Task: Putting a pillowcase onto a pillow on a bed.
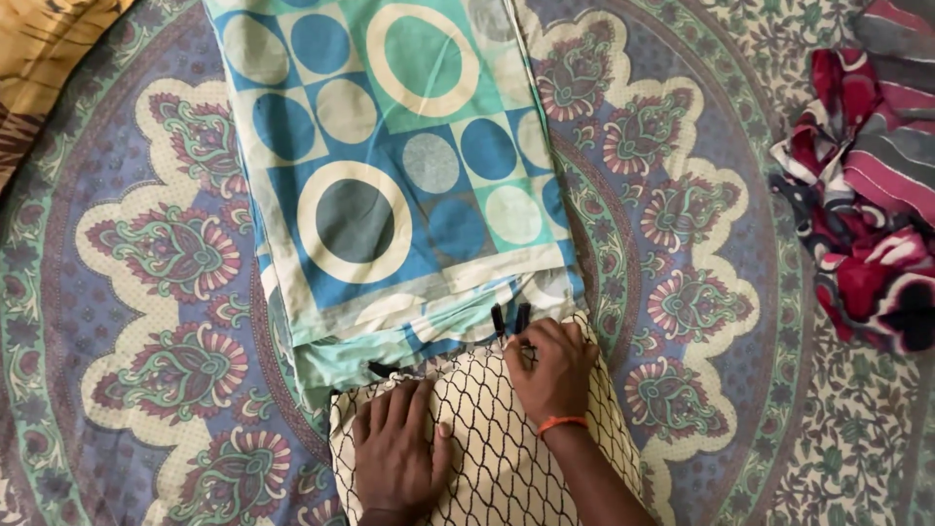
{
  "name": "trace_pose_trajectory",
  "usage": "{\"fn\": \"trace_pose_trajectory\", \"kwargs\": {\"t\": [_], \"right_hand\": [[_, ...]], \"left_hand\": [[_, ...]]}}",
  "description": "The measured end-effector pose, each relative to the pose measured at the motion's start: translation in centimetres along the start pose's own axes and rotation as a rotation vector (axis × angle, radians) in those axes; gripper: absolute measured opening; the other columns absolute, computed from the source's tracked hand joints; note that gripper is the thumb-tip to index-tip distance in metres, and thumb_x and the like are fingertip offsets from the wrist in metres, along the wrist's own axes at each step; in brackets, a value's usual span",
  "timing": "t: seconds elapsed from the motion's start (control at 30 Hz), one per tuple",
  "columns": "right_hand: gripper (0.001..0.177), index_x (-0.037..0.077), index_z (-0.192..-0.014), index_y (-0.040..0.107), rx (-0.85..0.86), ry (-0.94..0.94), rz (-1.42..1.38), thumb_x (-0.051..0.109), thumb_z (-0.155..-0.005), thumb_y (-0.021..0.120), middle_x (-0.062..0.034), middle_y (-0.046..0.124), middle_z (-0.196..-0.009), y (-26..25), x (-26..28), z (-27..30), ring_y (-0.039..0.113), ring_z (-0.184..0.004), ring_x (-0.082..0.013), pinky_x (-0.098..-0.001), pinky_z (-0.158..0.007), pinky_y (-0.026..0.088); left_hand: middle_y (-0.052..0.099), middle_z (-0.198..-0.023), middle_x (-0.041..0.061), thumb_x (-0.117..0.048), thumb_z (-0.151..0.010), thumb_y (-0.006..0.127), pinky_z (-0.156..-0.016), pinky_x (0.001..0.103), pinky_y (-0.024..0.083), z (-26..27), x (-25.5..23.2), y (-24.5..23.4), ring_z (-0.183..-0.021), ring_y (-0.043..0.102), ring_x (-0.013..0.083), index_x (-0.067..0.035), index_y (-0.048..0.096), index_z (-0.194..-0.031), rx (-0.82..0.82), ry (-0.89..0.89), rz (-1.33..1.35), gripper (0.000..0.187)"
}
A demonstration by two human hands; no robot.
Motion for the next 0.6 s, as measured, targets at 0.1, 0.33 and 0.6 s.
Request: {"fn": "trace_pose_trajectory", "kwargs": {"t": [0.1, 0.33, 0.6], "right_hand": [[0.017, 0.014, -0.080, 0.067, 0.015, 0.010, -0.007, 0.030, -0.086, 0.069, 0.0012, 0.067, -0.090, 0.3, -0.2, 0.0, 0.057, -0.096, -0.0231, -0.0481, -0.090, 0.036], [0.020, 0.014, -0.083, 0.072, -0.098, -0.043, 0.007, 0.033, -0.089, 0.069, 0.0006, 0.072, -0.094, 0.1, -0.2, 0.5, 0.059, -0.100, -0.0254, -0.0518, -0.092, 0.036], [0.018, 0.019, -0.099, 0.073, 0.013, -0.026, -0.039, 0.033, -0.093, 0.064, 0.0019, 0.073, -0.092, -0.6, -0.3, 0.6, 0.058, -0.099, -0.0274, -0.0540, -0.092, 0.036]], "left_hand": [[0.061, -0.127, 0.010, -0.039, -0.088, 0.050, -0.106, 0.049, 0.035, 0.1, 0.0, 0.0, -0.118, 0.055, 0.0315, -0.009, 0.058, -0.132, -0.014, 0.000, 0.007, 0.054], [0.062, -0.125, 0.010, -0.038, -0.088, 0.053, -0.105, 0.048, 0.034, 0.8, -0.1, -0.6, -0.118, 0.054, 0.0314, -0.010, 0.060, -0.131, -0.038, 0.007, 0.007, 0.051], [0.065, -0.117, 0.016, -0.056, -0.091, 0.053, -0.106, 0.052, 0.036, -0.9, -0.7, 0.4, -0.117, 0.056, 0.0342, -0.007, 0.061, -0.127, 0.185, -0.051, -0.075, 0.061]]}}
Point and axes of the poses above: each hand's wrist, its own z-axis away from the middle knuckle, its own y-axis out of the palm, x = y × z, the point moved 10 cm from there along -z, towards the middle knuckle
